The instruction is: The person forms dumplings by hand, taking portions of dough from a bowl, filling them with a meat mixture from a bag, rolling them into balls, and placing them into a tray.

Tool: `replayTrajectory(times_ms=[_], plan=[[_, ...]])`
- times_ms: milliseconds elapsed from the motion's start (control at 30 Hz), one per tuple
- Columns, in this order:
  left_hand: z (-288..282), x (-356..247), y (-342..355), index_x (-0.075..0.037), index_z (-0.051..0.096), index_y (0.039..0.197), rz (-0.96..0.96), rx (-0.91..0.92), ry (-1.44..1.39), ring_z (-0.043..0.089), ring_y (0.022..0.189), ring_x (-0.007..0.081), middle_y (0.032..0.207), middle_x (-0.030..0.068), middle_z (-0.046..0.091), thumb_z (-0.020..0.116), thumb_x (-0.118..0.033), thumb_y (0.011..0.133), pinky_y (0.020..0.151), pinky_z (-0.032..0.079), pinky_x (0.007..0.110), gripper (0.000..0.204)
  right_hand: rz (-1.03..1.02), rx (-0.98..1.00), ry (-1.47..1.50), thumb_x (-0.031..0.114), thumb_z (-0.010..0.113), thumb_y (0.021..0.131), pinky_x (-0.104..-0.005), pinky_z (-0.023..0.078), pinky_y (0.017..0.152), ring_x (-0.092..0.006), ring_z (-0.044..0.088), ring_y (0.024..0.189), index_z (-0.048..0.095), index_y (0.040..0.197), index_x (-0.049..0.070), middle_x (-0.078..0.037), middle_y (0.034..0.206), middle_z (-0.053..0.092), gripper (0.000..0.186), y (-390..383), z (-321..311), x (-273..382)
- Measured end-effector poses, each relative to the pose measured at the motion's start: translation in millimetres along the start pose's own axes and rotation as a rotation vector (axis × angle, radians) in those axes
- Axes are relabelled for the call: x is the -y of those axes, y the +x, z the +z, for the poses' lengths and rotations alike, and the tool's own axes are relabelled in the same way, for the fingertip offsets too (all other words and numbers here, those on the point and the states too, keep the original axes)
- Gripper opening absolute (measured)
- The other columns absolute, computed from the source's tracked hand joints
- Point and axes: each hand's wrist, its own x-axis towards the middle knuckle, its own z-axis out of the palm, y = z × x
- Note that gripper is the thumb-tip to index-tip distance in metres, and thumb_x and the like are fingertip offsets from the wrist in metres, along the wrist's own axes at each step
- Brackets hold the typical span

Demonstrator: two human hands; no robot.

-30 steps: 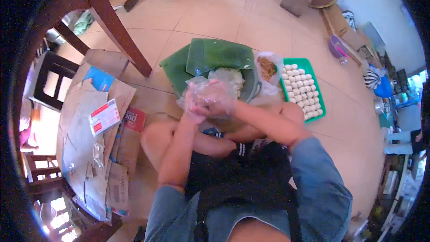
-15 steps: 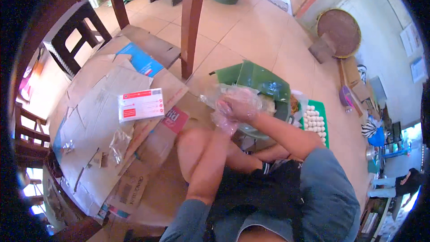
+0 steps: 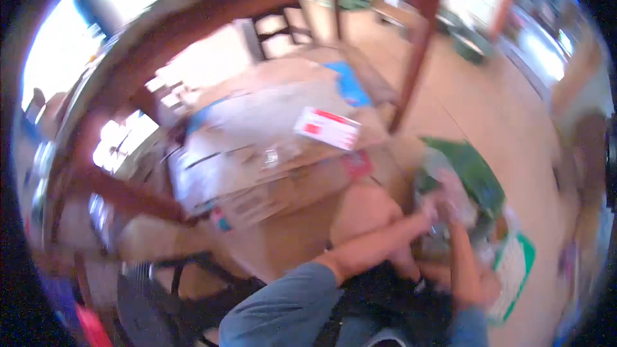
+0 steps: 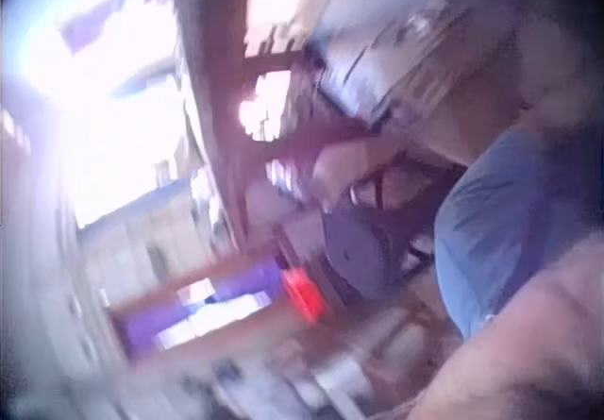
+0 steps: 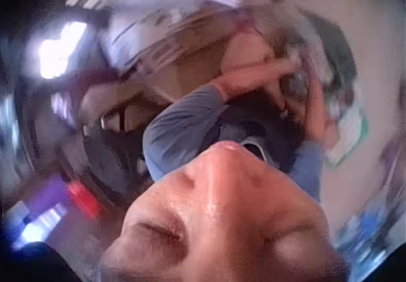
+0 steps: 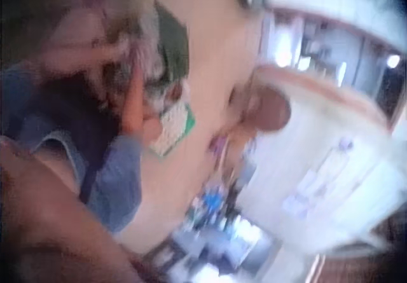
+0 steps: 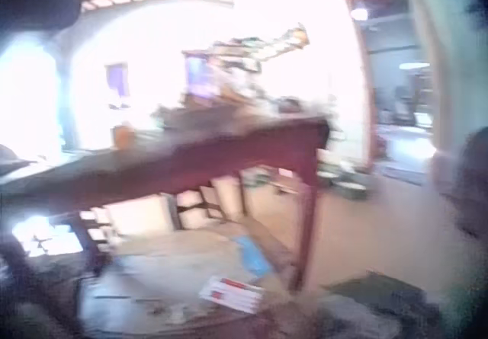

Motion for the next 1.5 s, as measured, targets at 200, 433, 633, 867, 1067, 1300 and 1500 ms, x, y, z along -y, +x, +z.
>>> replayTrajectory(times_ms=[200, 433, 633, 867, 1067, 1300, 1500], plan=[[-6.4, -8.5, 7.2, -0.011, 0.055, 0.080, -0.258, 0.086, 0.165, 0.055, 0.054, 0.0225, 0.065, 0.0058, 0.056, 0.044, -0.041, 0.086, 0.044, 0.044, 0.039, 0.032, 0.117, -0.176, 0.467, 0.035, 0.052, 0.085, -0.0305, 0.048, 0.072, -0.0237, 0.055, 0.093, 0.053, 0.112, 0.003, -0.011, 0.110, 0.053, 0.041, -15.7, -120.8, -15.8], [-50.7, 24.4, 25.4, -0.013, 0.047, 0.063, 0.082, -0.320, 0.673, 0.046, 0.044, 0.0174, 0.054, 0.0020, 0.047, 0.044, -0.036, 0.087, 0.037, 0.035, 0.036, 0.033, 0.290, 0.000, 0.427, 0.041, 0.047, 0.086, -0.0267, 0.047, 0.065, -0.0173, 0.055, 0.082, 0.046, 0.121, 0.004, -0.009, 0.105, 0.054, 0.050, -71.6, -158.3, -179.3], [-26.8, -53.2, 23.8, -0.010, 0.050, 0.074, 0.090, -0.260, 0.524, 0.052, 0.057, 0.0190, 0.064, 0.0040, 0.051, 0.046, -0.028, 0.085, 0.053, 0.042, 0.038, 0.022, 0.441, -0.184, 0.598, 0.051, 0.038, 0.086, -0.0252, 0.042, 0.061, -0.0152, 0.051, 0.075, 0.044, 0.124, 0.008, -0.009, 0.097, 0.056, 0.058, -71.3, -163.1, -110.6], [94.9, -144.2, -22.8, -0.007, 0.054, 0.087, 0.341, 0.133, 0.825, 0.058, 0.074, 0.0197, 0.078, 0.0063, 0.056, 0.049, -0.021, 0.083, 0.074, 0.051, 0.039, 0.015, 0.477, -0.172, 0.658, 0.048, 0.042, 0.086, -0.0271, 0.041, 0.057, -0.0137, 0.051, 0.071, 0.048, 0.121, 0.008, -0.012, 0.095, 0.059, 0.054, -53.8, -170.9, -179.0], [34.1, -197.8, -77.1, -0.005, 0.056, 0.102, 0.188, 0.001, 0.257, 0.060, 0.088, 0.0252, 0.096, 0.0083, 0.060, 0.071, -0.030, 0.070, 0.080, 0.048, 0.036, 0.043, 0.547, -0.035, 0.637, 0.042, 0.044, 0.087, -0.0279, 0.043, 0.059, -0.0158, 0.053, 0.078, 0.048, 0.120, 0.006, -0.010, 0.099, 0.059, 0.049, -83.8, -101.0, -166.9], [47.3, -175.2, -57.5, -0.017, 0.054, 0.107, 0.529, -0.003, 0.812, 0.054, 0.092, 0.0131, 0.097, -0.0011, 0.055, 0.052, -0.020, 0.086, 0.079, 0.049, 0.033, 0.021, 0.413, -0.033, 0.754, 0.039, 0.048, 0.087, -0.0274, 0.045, 0.061, -0.0166, 0.053, 0.078, 0.048, 0.118, 0.006, -0.009, 0.097, 0.057, 0.045, -88.6, -99.5, -195.5], [30.0, -181.1, -35.2, -0.018, 0.054, 0.106, 0.285, 0.114, 0.288, 0.055, 0.092, 0.0141, 0.099, -0.0008, 0.057, 0.058, -0.023, 0.083, 0.076, 0.050, 0.033, 0.024, 0.294, 0.011, 0.445, 0.036, 0.054, 0.086, -0.0275, 0.046, 0.066, -0.0174, 0.053, 0.082, 0.049, 0.113, 0.007, -0.006, 0.095, 0.052, 0.041, -90.2, -64.5, -288.0]])
